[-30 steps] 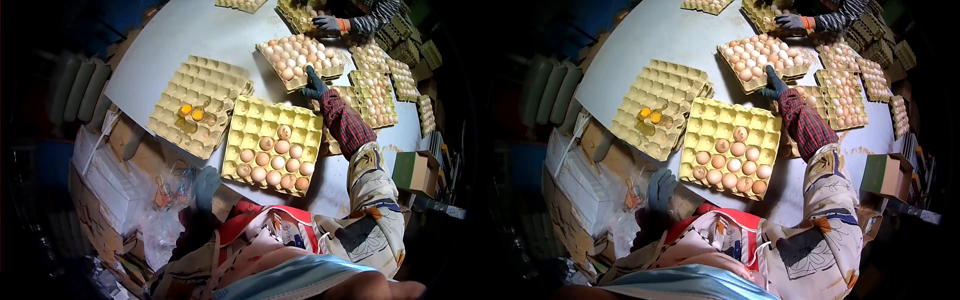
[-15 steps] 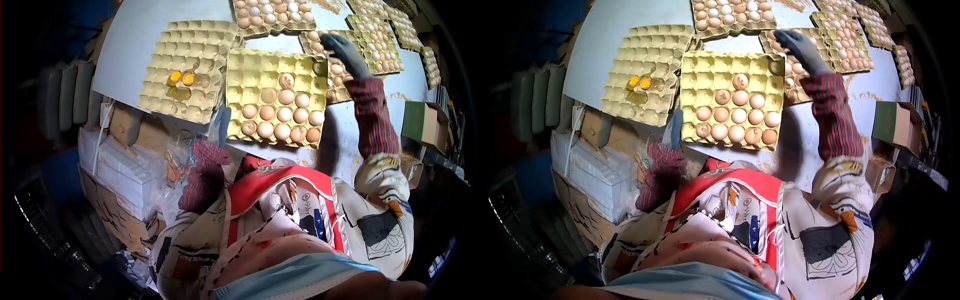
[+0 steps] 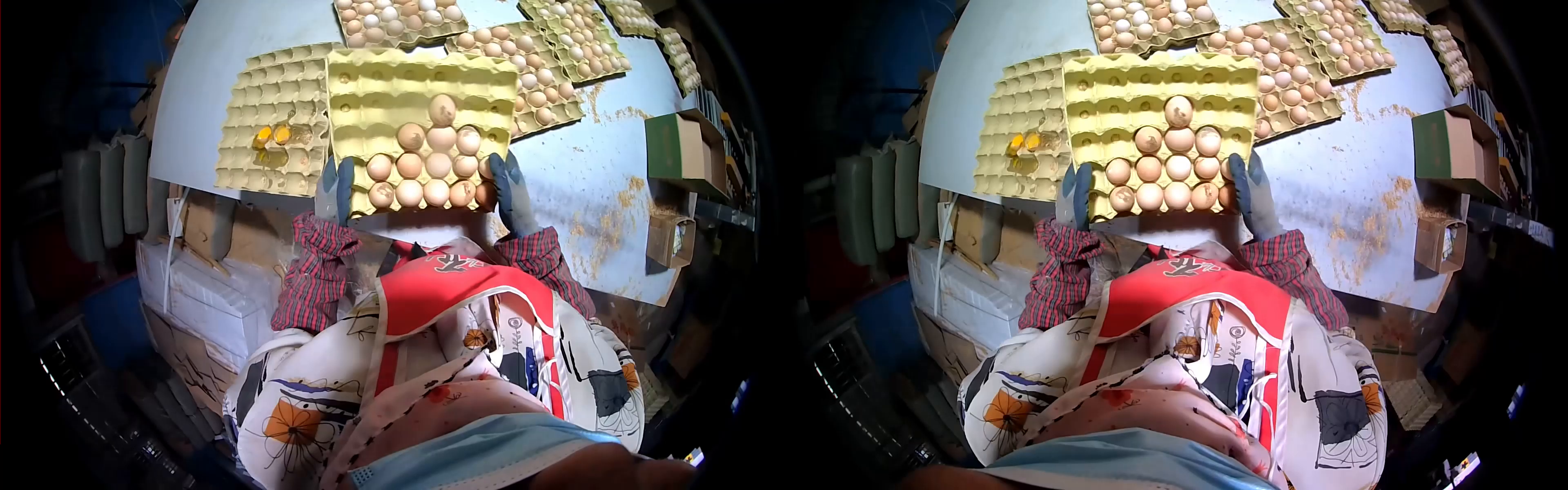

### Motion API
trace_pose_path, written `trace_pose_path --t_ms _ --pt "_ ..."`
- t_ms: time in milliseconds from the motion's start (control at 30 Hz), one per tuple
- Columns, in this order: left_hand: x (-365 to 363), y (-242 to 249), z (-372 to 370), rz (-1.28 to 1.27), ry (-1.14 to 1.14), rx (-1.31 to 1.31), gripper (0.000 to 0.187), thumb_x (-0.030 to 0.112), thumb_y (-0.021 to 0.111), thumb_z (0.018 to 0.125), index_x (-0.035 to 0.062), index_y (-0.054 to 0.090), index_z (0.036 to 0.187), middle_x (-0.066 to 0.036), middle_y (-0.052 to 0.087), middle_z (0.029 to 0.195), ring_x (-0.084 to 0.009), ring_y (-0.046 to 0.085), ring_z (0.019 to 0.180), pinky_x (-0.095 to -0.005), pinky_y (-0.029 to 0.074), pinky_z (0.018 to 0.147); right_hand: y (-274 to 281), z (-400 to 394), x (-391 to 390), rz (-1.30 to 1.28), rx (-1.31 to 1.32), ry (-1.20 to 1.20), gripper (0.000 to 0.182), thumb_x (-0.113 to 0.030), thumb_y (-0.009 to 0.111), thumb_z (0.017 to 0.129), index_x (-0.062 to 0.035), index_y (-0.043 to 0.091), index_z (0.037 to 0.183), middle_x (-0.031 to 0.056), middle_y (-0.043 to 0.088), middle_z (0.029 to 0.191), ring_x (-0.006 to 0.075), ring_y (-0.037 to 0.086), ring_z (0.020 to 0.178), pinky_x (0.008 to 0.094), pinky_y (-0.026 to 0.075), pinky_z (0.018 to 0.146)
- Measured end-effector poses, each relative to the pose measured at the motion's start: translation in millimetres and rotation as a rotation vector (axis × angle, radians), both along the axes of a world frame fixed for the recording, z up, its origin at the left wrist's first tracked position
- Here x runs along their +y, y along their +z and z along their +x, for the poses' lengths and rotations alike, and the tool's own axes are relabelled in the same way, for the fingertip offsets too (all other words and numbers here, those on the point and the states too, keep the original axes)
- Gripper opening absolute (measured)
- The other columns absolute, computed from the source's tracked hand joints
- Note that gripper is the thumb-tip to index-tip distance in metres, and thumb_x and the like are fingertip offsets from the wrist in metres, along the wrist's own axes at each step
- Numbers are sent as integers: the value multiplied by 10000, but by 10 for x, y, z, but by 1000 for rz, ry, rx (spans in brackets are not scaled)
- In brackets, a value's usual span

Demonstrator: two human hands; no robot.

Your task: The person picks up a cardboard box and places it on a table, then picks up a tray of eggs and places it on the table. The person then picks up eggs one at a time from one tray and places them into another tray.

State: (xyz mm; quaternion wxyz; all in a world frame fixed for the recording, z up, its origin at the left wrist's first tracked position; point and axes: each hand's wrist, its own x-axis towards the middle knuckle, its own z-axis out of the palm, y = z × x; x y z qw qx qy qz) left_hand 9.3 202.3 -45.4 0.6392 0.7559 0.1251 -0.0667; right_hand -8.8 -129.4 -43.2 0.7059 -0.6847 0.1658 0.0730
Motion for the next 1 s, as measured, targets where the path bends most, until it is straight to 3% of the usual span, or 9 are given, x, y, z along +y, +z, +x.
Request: trace_pose_path --t_ms 100,167,233,300,367,467,567,800,1000 --pt "-623 508 -240 -327 -103 113 393 349 516 1054 59 579 1312 -101 676 1098 -196 669 940 -312 563 815 -23 -432 -687 -212 54 16 458 -321 474 1064 20 541 1364 135 586 1348 245 548 1212 357 423 1040" --pt "-828 -612 -427 -20 -451 -154 391 218 482 1057 9 486 1387 -127 638 1204 -277 616 1119 -390 509 958 -126 -720 -1226 -49 82 -135 410 -321 506 1055 -13 571 1319 94 620 1256 205 575 1127 347 459 980" --pt "-1749 -154 -477 -191 -402 101 462 280 537 1031 43 467 1422 -179 635 1243 -291 606 1154 -418 483 987 -245 -1062 -1888 105 127 -299 362 -320 537 1046 -45 601 1273 54 654 1165 165 601 1042 338 494 920" --pt "-2291 -380 -572 -221 -537 41 563 335 596 987 38 449 1442 -179 628 1284 -290 596 1186 -411 452 1030 -724 -1468 -2725 -229 7 -195 384 -322 561 1033 -41 592 1293 51 659 1170 164 618 1032 342 516 895" --pt "-2989 -1370 -729 -204 -493 -61 519 287 638 921 41 505 1358 -209 638 1219 -364 612 1147 -448 470 985 -678 -1571 -2748 83 105 -320 379 -329 567 1029 -53 595 1287 46 665 1141 167 629 997 350 536 844" --pt "-3157 -1456 -716 -108 -645 -40 546 221 605 935 49 474 1436 -170 625 1308 -293 591 1192 -412 453 1027 -1024 -1700 -2978 161 248 -439 315 -347 592 1006 -100 620 1199 21 654 1025 162 631 845 352 547 690" --pt "-3049 -1338 -718 -63 -590 -5 555 243 630 928 32 475 1417 -169 634 1290 -289 603 1168 -401 468 1006 -385 -1434 -2355 25 520 -555 240 -414 633 961 -242 532 828 -92 405 612 64 311 423 277 231 357" --pt "-2074 -959 -1173 162 -545 -142 422 193 618 983 0 577 1356 -123 667 1236 -170 622 1098 -335 509 954 -1425 -1966 -3083 -657 105 -180 514 -318 626 994 76 534 1311 136 650 1185 228 600 1051 364 494 921" --pt "-1524 -373 -1303 356 -512 -32 333 198 680 913 50 680 1212 -162 698 1133 -296 685 1009 -383 542 880 -854 -2077 -2501 -682 -58 -155 481 -191 761 872 -28 621 1302 156 670 1208 275 651 1072 371 514 936"
